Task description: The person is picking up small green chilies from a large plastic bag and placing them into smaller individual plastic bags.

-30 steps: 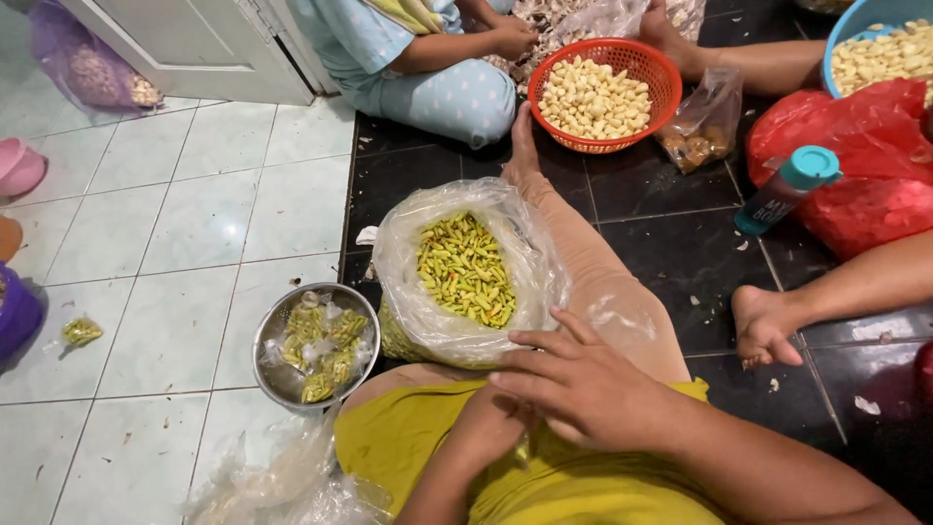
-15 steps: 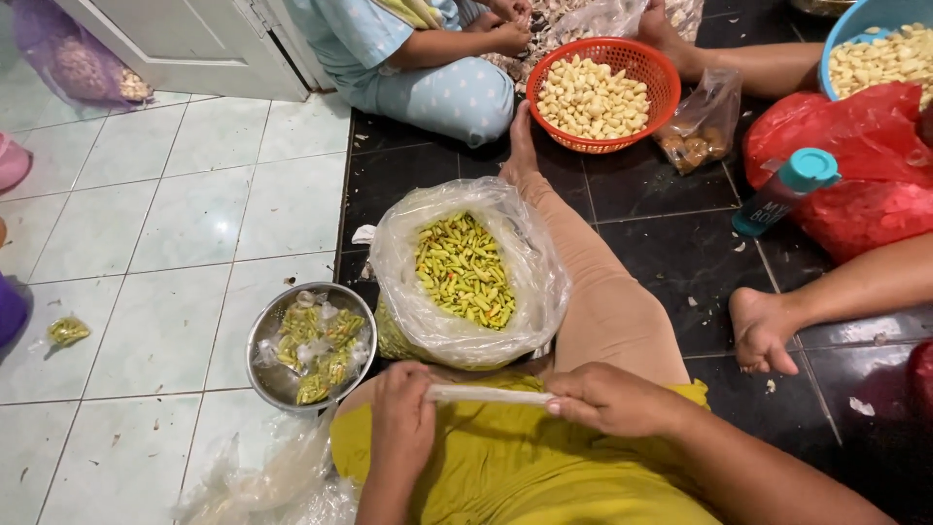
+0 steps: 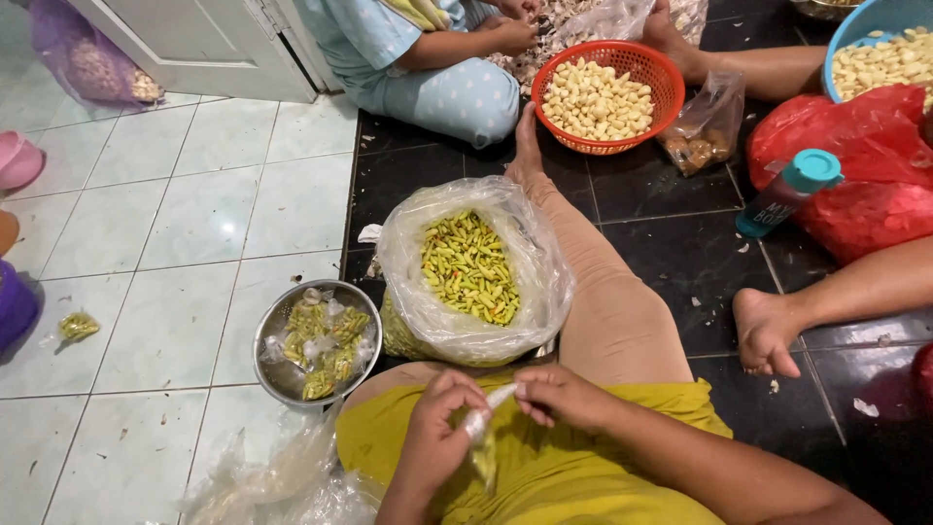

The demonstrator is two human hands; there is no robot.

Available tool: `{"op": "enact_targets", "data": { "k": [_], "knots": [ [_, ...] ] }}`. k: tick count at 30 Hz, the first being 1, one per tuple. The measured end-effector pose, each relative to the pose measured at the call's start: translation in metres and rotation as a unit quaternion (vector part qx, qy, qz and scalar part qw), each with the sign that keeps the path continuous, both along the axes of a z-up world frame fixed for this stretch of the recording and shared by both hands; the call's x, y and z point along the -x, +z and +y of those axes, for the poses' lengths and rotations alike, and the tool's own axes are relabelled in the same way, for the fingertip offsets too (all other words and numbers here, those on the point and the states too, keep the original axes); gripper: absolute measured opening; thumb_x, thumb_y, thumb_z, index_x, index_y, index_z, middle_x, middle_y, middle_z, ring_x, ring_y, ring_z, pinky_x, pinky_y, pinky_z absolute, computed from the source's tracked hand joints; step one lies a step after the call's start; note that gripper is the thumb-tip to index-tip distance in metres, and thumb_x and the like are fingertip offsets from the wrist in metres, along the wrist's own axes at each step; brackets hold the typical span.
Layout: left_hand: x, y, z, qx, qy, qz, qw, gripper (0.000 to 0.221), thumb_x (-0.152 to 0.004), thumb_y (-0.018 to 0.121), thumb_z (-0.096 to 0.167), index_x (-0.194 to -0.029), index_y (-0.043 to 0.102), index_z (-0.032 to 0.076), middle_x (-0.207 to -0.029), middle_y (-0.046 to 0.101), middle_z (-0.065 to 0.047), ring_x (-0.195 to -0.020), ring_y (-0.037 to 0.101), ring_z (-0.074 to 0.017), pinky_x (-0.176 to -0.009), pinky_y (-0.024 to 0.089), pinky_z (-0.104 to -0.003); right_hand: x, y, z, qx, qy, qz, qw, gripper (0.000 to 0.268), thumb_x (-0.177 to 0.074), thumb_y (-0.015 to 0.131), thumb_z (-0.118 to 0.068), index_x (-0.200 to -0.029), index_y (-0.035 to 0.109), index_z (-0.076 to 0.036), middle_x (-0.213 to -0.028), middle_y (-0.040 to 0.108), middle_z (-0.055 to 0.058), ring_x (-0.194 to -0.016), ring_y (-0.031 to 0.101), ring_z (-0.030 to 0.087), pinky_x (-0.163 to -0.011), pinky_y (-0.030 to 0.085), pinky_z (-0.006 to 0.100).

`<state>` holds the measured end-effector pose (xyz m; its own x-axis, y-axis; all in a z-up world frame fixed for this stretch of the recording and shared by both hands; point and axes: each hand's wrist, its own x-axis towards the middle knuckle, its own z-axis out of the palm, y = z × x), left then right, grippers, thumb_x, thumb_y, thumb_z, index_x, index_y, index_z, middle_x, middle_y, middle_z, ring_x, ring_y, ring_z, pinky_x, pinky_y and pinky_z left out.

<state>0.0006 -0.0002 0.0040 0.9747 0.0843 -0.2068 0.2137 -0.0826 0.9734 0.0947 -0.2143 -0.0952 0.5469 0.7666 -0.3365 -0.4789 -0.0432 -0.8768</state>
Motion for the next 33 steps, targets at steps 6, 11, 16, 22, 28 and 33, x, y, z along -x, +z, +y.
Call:
{"op": "enact_targets", "data": {
  "k": [6,11,16,22,28,33],
  "knots": [
    [-0.012,-0.044,-0.011,0.062,0.095,-0.094,0.989,0.028,-0.088,0.056,-0.006,-0.114,0.063,0.0,-0.097,0.063,-0.011,-0.081,0.058,-0.0188,-0.071,0.051,-0.032,0.016,0.031,0.002,-0.183,-0.028,0.012,0.983,0.022,-0.102,0.054,-0.011,-0.093,0.071,0.0,-0.079,0.069,0.009,-0.068,0.062,0.016,-0.069,0.053,0.03],
    [-0.018,-0.039,-0.033,0.192,0.163,0.052,0.966,0.018,-0.098,0.055,-0.001,-0.099,0.073,-0.001,-0.086,0.069,-0.014,-0.069,0.058,-0.0191,-0.066,0.05,-0.032,0.03,0.094,0.012,-0.061,-0.06,-0.334,0.939,0.024,-0.086,0.071,-0.007,-0.11,0.075,-0.004,-0.085,0.069,0.002,-0.066,0.057,0.011,-0.059,0.046,0.024],
    [-0.013,-0.064,-0.049,0.307,0.202,0.032,0.929,0.015,-0.096,0.059,-0.002,-0.107,0.069,-0.004,-0.09,0.067,-0.014,-0.078,0.059,-0.0201,-0.068,0.048,-0.03,0.031,0.084,0.018,0.103,-0.112,-0.604,0.782,0.034,-0.075,0.084,-0.02,-0.105,0.071,-0.011,-0.091,0.071,0.004,-0.083,0.066,0.022,-0.072,0.054,0.033],
    [-0.011,-0.069,-0.063,0.362,0.194,0.048,0.91,0.017,-0.1,0.053,-0.002,-0.114,0.063,-0.004,-0.104,0.064,-0.016,-0.092,0.059,-0.0208,-0.085,0.05,-0.033,0.026,0.082,0.016,0.105,-0.181,-0.702,0.681,0.025,-0.072,0.078,-0.016,-0.093,0.068,-0.008,-0.083,0.064,0.006,-0.07,0.058,0.023,-0.065,0.05,0.034],
    [-0.009,-0.094,-0.068,0.356,0.211,0.036,0.91,0.015,-0.095,0.055,-0.008,-0.104,0.065,-0.002,-0.093,0.062,-0.012,-0.079,0.053,-0.0156,-0.074,0.043,-0.026,0.019,0.091,0.005,0.144,-0.16,-0.649,0.729,0.015,-0.073,0.073,-0.014,-0.078,0.059,-0.01,-0.072,0.06,0.005,-0.06,0.056,0.023,-0.056,0.046,0.034],
    [-0.006,-0.09,-0.069,0.341,0.162,-0.074,0.923,0.013,-0.086,0.061,-0.013,-0.083,0.061,0.0,-0.087,0.057,-0.007,-0.074,0.049,-0.0151,-0.072,0.042,-0.027,0.018,0.101,-0.002,0.132,-0.165,-0.563,0.799,0.009,-0.07,0.073,-0.007,-0.074,0.065,-0.008,-0.067,0.063,0.0,-0.051,0.052,0.015,-0.047,0.044,0.028]
  ]
}}
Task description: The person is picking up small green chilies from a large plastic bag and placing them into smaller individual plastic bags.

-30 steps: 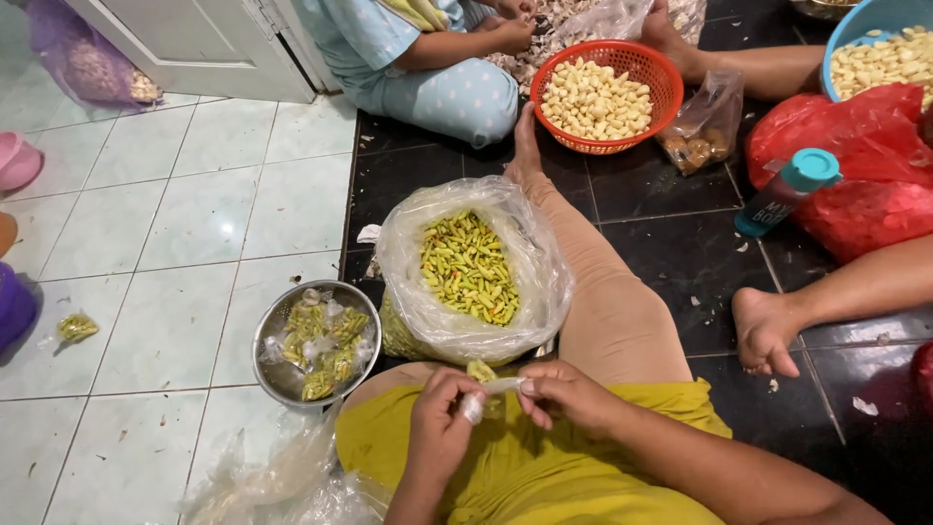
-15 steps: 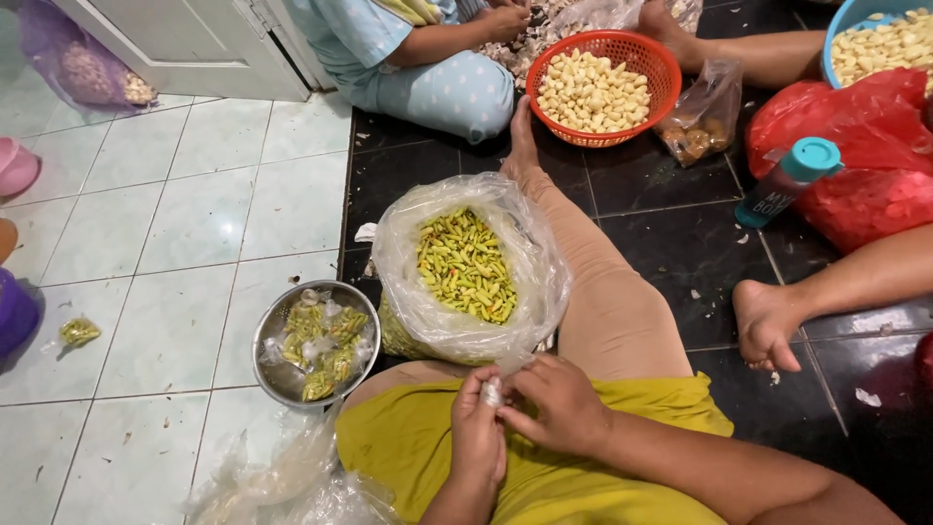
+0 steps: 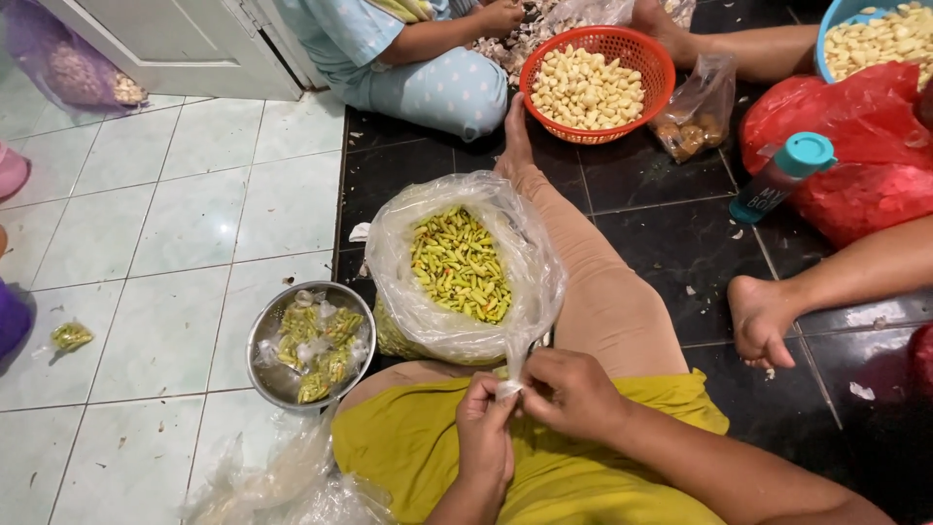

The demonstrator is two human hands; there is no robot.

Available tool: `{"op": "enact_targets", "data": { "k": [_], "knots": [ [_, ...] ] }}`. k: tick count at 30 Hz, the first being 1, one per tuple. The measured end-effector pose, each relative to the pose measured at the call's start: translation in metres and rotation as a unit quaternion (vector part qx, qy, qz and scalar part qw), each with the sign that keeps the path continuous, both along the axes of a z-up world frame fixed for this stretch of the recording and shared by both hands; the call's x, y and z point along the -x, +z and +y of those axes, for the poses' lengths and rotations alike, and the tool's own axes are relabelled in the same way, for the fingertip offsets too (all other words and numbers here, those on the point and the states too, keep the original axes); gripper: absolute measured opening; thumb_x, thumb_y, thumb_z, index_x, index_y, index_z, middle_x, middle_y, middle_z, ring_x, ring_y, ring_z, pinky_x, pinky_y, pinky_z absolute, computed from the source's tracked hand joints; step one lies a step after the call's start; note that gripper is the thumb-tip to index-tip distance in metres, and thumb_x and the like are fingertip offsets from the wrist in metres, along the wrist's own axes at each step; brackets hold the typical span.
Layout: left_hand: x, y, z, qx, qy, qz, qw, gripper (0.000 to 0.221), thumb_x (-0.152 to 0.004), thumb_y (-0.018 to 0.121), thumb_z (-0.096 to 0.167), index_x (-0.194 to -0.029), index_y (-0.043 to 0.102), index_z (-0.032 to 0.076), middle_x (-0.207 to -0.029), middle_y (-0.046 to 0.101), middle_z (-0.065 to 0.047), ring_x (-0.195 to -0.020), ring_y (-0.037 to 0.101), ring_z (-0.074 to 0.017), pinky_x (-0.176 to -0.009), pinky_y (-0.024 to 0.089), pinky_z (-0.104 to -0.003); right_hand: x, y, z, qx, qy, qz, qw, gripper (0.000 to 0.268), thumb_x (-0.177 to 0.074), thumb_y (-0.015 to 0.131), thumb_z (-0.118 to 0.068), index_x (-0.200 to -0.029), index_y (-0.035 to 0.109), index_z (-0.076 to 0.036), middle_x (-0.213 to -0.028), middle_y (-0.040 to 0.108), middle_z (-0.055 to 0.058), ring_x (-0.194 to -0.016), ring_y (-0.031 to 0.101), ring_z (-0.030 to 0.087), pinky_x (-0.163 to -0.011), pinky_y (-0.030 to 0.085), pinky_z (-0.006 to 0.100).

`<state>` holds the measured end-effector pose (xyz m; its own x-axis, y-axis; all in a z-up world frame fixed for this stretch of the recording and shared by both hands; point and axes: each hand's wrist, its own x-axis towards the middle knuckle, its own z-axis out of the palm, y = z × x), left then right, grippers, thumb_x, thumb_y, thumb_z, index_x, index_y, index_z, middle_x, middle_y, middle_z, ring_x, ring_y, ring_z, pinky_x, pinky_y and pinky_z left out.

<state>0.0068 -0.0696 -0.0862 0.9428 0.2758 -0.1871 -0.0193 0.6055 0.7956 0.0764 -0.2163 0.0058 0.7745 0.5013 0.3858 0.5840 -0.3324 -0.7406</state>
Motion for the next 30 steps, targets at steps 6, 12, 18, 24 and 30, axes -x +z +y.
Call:
{"op": "enact_targets", "data": {
  "k": [6,12,18,24,30],
  "knots": [
    [0.011,0.006,0.004,-0.008,-0.031,-0.066,0.997,0.017,-0.082,0.06,-0.016,-0.08,0.058,0.0,-0.097,0.054,-0.008,-0.087,0.05,-0.018,-0.085,0.041,-0.028,-0.002,-0.007,-0.006,-0.034,0.044,0.156,0.986,0.006,-0.069,0.072,-0.003,-0.073,0.069,-0.006,-0.067,0.063,-0.001,-0.053,0.048,0.011,-0.048,0.041,0.024],
    [0.019,0.04,0.023,-0.21,-0.161,-0.109,0.958,0.006,-0.084,0.069,0.001,-0.083,0.064,0.001,-0.102,0.053,-0.007,-0.079,0.045,-0.0147,-0.072,0.035,-0.025,-0.009,-0.03,-0.011,-0.114,0.161,0.265,0.944,0.008,-0.074,0.07,0.002,-0.071,0.066,-0.004,-0.066,0.059,-0.001,-0.057,0.045,0.01,-0.053,0.038,0.025],
    [0.018,0.06,0.031,-0.301,-0.208,-0.076,0.928,0.013,-0.089,0.057,0.008,-0.079,0.063,0.002,-0.094,0.054,-0.007,-0.082,0.049,-0.0185,-0.074,0.039,-0.029,0.009,-0.057,-0.003,-0.068,0.136,0.271,0.95,0.007,-0.078,0.069,0.0,-0.074,0.069,-0.006,-0.062,0.059,-0.003,-0.054,0.045,0.008,-0.05,0.038,0.023],
    [0.021,0.046,0.029,-0.368,-0.136,0.025,0.919,0.014,-0.093,0.054,0.007,-0.103,0.063,0.005,-0.089,0.063,-0.004,-0.076,0.053,-0.0143,-0.072,0.046,-0.028,0.001,-0.04,0.007,-0.021,0.078,0.176,0.981,0.004,-0.074,0.069,-0.005,-0.078,0.067,-0.006,-0.069,0.064,0.001,-0.054,0.049,0.013,-0.049,0.043,0.028],
    [0.02,0.028,0.038,-0.194,-0.171,0.183,0.948,0.021,-0.098,0.052,0.004,-0.116,0.064,0.004,-0.079,0.066,-0.006,-0.056,0.058,-0.0111,-0.044,0.038,-0.022,0.008,-0.044,0.015,-0.009,0.082,0.155,0.984,0.009,-0.075,0.071,-0.005,-0.073,0.063,-0.008,-0.067,0.062,0.0,-0.052,0.05,0.014,-0.048,0.043,0.029]
  ]
}}
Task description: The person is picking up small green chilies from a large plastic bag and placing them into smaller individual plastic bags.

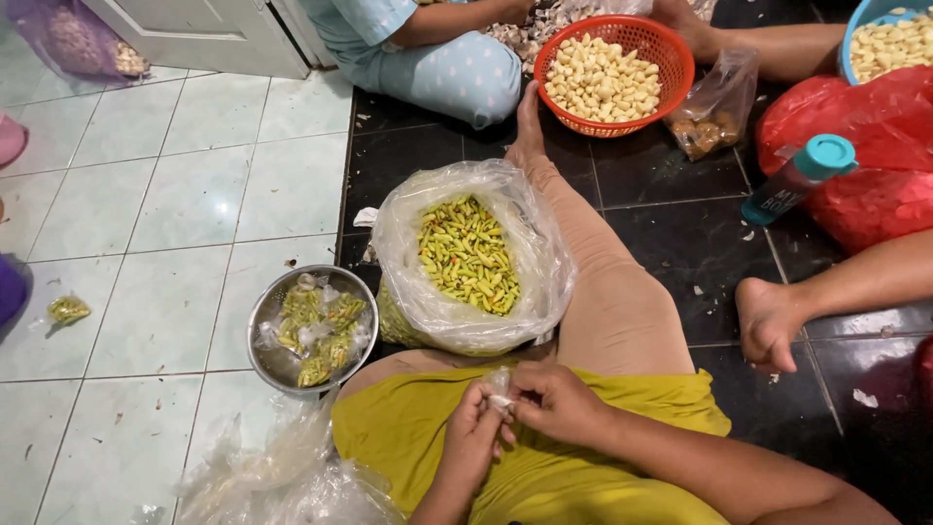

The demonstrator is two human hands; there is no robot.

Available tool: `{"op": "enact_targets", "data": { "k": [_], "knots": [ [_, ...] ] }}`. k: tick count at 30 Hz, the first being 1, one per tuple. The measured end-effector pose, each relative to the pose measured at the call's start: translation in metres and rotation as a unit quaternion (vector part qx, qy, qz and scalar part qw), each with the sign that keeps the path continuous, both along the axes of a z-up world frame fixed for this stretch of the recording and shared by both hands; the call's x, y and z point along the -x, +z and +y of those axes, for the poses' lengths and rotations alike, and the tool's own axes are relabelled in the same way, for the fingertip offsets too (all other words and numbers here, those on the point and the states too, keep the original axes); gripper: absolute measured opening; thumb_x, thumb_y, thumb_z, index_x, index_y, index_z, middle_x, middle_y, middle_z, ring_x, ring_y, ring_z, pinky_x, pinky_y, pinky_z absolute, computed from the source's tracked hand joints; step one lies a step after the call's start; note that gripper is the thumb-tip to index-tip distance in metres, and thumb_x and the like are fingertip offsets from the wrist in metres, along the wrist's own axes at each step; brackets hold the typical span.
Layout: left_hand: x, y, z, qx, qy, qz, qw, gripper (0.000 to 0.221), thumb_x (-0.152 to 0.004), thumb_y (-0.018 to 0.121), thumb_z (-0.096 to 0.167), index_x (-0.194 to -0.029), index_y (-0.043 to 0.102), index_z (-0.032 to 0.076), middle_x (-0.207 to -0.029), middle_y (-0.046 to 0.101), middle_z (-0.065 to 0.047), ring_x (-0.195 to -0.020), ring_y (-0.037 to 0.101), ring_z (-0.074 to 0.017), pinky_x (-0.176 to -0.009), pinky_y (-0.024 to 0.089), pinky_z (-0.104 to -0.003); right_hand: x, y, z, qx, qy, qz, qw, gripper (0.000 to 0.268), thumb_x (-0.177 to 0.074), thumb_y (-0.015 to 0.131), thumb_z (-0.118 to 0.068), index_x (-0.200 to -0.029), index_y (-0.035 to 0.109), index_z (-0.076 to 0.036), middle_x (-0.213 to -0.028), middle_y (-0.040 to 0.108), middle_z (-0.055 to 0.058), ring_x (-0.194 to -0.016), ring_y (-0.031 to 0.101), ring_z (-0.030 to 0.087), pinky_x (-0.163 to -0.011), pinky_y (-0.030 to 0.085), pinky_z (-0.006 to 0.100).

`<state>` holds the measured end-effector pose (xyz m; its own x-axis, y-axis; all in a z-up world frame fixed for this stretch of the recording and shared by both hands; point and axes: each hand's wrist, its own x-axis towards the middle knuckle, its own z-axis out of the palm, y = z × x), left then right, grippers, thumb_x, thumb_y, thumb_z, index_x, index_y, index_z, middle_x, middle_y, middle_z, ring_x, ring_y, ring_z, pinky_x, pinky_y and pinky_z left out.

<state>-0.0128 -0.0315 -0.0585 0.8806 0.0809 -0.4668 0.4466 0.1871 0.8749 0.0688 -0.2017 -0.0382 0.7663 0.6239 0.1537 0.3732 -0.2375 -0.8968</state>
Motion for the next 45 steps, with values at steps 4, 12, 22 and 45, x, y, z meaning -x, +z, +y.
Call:
{"op": "enact_targets", "data": {
  "k": [4,12,22,45],
  "knots": [
    [0.001,-0.004,0.002,0.005,0.017,-0.043,0.999,0.01,-0.096,0.061,-0.001,-0.102,0.064,0.006,-0.073,0.06,-0.002,-0.053,0.044,-0.0085,-0.046,0.034,-0.024,-0.005,-0.019,0.003,-0.055,0.001,0.05,0.997,0.002,-0.074,0.068,-0.002,-0.073,0.068,-0.004,-0.065,0.064,0.002,-0.052,0.051,0.014,-0.049,0.042,0.028],
    [-0.02,0.08,0.043,-0.008,0.185,-0.022,0.983,0.013,-0.099,0.051,-0.002,-0.106,0.06,0.003,-0.121,0.065,-0.019,-0.083,0.066,-0.0313,-0.061,0.068,-0.043,-0.005,-0.034,0.003,-0.057,0.026,0.291,0.955,0.013,-0.093,0.074,-0.007,-0.104,0.069,-0.002,-0.068,0.052,-0.004,-0.053,0.04,0.005,-0.049,0.035,0.021],
    [-0.047,0.072,0.163,-0.622,0.079,0.054,0.777,0.065,-0.081,0.055,-0.001,-0.141,0.042,0.019,-0.143,0.04,-0.019,-0.13,0.044,-0.0436,-0.098,0.048,-0.058,-0.001,0.032,0.014,0.078,0.195,0.238,0.948,0.005,-0.096,0.072,-0.015,-0.093,0.072,-0.011,-0.066,0.053,-0.007,-0.055,0.041,0.007,-0.053,0.037,0.024],
    [-0.15,0.129,0.144,-0.296,-0.077,0.086,0.948,0.047,-0.084,0.04,-0.005,-0.123,0.065,0.008,-0.081,0.066,-0.012,-0.071,0.061,-0.0204,-0.064,0.047,-0.032,-0.418,-0.055,0.098,-0.497,-0.219,0.265,0.797,0.108,-0.079,0.043,-0.079,-0.164,0.01,-0.022,-0.174,0.001,0.003,-0.159,-0.002,0.028,-0.121,0.005,0.063]
  ]
}}
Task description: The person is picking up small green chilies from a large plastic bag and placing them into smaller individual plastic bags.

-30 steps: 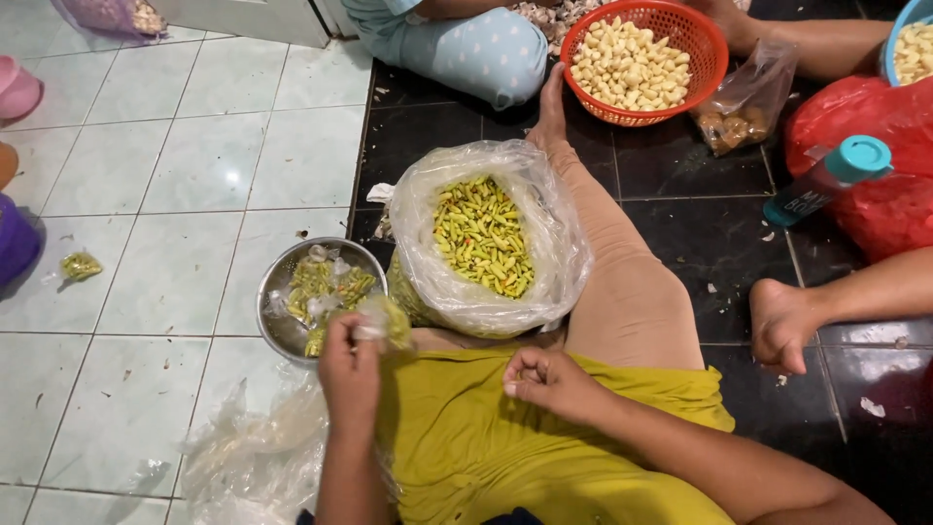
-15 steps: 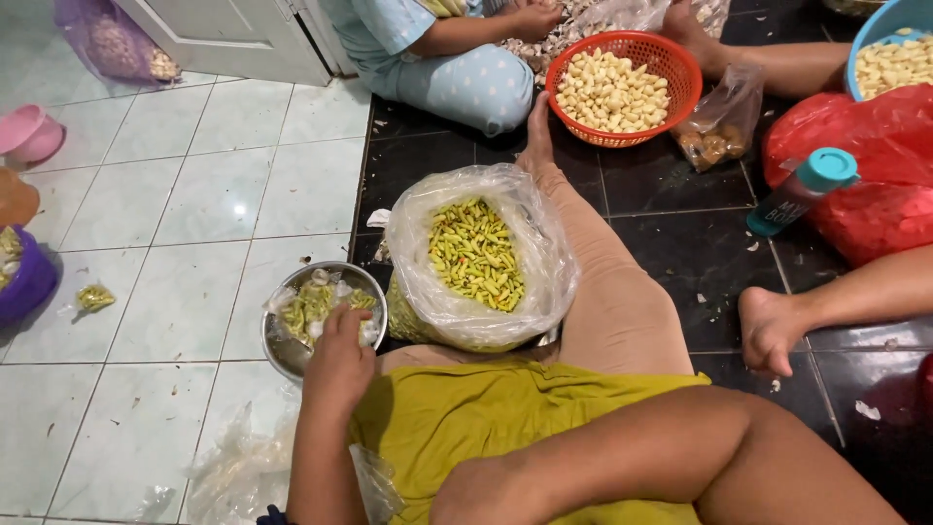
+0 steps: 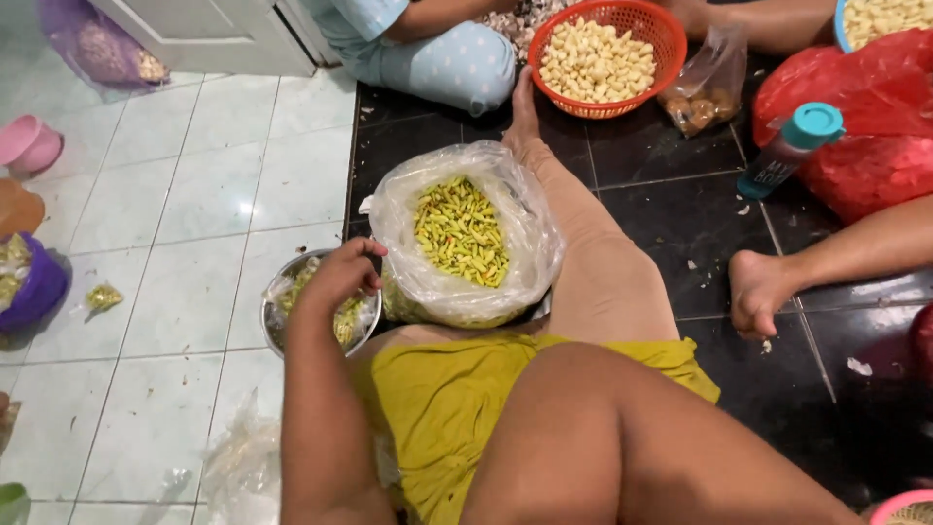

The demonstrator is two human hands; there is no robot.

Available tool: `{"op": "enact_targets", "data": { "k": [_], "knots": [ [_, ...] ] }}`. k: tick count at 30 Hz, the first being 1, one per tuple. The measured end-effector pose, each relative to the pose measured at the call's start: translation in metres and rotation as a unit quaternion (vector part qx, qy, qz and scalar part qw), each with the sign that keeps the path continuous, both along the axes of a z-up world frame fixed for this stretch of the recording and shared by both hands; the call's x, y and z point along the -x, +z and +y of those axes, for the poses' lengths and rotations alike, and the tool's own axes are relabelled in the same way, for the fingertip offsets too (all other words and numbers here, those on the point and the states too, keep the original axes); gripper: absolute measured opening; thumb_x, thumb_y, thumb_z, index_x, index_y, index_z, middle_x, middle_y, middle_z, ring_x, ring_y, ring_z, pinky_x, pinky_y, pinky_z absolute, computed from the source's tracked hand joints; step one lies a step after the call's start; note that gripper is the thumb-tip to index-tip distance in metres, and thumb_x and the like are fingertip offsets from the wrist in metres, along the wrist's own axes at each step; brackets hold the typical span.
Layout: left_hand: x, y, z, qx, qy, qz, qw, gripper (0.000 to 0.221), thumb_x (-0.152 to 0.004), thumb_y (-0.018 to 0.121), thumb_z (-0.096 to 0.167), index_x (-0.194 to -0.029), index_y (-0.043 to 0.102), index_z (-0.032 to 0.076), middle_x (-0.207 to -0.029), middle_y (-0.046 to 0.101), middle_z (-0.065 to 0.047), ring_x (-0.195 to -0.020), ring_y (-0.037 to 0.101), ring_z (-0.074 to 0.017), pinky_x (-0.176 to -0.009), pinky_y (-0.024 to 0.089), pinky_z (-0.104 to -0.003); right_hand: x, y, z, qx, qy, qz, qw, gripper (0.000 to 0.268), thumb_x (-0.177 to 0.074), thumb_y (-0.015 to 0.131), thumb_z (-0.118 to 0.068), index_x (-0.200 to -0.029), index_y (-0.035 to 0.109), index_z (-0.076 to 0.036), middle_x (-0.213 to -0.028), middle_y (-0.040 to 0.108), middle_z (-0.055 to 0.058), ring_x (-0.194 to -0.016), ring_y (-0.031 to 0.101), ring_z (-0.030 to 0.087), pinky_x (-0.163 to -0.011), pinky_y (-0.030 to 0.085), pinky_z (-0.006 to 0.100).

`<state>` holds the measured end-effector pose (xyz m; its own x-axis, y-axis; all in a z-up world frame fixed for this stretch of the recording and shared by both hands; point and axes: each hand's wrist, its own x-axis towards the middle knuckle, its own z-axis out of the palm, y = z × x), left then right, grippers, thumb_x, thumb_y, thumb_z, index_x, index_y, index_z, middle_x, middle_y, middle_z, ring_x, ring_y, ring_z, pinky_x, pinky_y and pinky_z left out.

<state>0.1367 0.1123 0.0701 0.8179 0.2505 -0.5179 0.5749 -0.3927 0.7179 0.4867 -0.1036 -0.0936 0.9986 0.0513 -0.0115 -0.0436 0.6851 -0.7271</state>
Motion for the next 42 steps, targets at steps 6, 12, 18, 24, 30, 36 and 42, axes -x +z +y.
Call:
{"op": "enact_targets", "data": {
  "k": [6,12,18,24,30,36,42],
  "knots": [
    [0.102,0.011,0.051,-0.135,0.041,-0.011,0.99,0.033,-0.093,0.054,0.013,-0.121,0.072,0.009,-0.096,0.074,-0.016,-0.084,0.07,-0.0259,-0.073,0.053,-0.037,0.4,0.346,-0.092,-0.286,0.509,0.411,0.701,0.117,-0.088,0.057,-0.089,-0.137,0.049,0.016,-0.112,0.06,0.045,-0.094,0.067,0.053,-0.089,0.058,0.063],
    [0.287,-0.23,0.179,-0.382,0.054,0.041,0.922,0.062,-0.074,0.079,0.053,-0.122,0.072,0.015,-0.121,0.075,-0.009,-0.117,0.069,-0.0272,-0.1,0.055,-0.038,0.402,0.067,-0.129,0.251,0.553,-0.101,0.788,0.044,-0.088,0.065,-0.037,-0.111,0.075,-0.001,-0.082,0.069,0.003,-0.063,0.05,0.008,-0.065,0.045,0.024],
    [0.363,-0.38,0.168,-0.446,0.12,-0.215,0.86,0.088,-0.038,0.096,0.041,-0.115,0.07,0.006,-0.11,0.071,-0.02,-0.122,0.065,-0.0427,-0.11,0.054,-0.05,0.403,-0.058,-0.141,0.055,0.528,0.134,0.837,0.061,-0.106,0.041,-0.043,-0.122,0.065,0.01,-0.056,0.044,0.001,-0.037,0.029,0.007,-0.036,0.038,0.025],
    [0.33,-0.322,0.201,-0.339,0.149,-0.025,0.929,0.066,-0.068,0.09,0.032,-0.123,0.072,0.0,-0.109,0.076,-0.024,-0.108,0.073,-0.0367,-0.094,0.06,-0.045,0.392,-0.051,-0.135,0.084,0.539,0.145,0.826,0.05,-0.107,0.044,-0.035,-0.123,0.064,0.008,-0.055,0.043,0.002,-0.038,0.029,0.007,-0.037,0.041,0.024],
    [0.313,-0.283,0.184,-0.457,0.227,-0.022,0.86,0.055,-0.067,0.093,0.027,-0.106,0.067,-0.001,-0.09,0.065,-0.018,-0.082,0.064,-0.0311,-0.078,0.056,-0.041,0.393,-0.048,-0.134,0.104,0.545,0.171,0.814,0.038,-0.106,0.052,-0.028,-0.12,0.067,0.004,-0.051,0.044,0.0,-0.036,0.032,0.006,-0.036,0.043,0.023],
    [0.31,-0.285,0.196,-0.443,0.21,0.015,0.872,0.05,-0.078,0.087,0.028,-0.114,0.069,-0.001,-0.096,0.071,-0.022,-0.088,0.07,-0.0344,-0.082,0.058,-0.043,0.393,-0.041,-0.134,0.125,0.541,0.181,0.812,0.035,-0.105,0.056,-0.027,-0.119,0.066,0.003,-0.052,0.043,0.0,-0.039,0.033,0.007,-0.036,0.041,0.023],
    [0.326,-0.284,0.215,-0.427,0.204,0.06,0.879,0.046,-0.089,0.081,0.028,-0.122,0.071,-0.001,-0.102,0.078,-0.026,-0.095,0.076,-0.0378,-0.086,0.06,-0.045,0.394,-0.041,-0.134,0.158,0.534,0.178,0.811,0.032,-0.104,0.058,-0.023,-0.12,0.067,0.003,-0.05,0.045,-0.001,-0.036,0.033,0.007,-0.036,0.044,0.024]
  ]
}}
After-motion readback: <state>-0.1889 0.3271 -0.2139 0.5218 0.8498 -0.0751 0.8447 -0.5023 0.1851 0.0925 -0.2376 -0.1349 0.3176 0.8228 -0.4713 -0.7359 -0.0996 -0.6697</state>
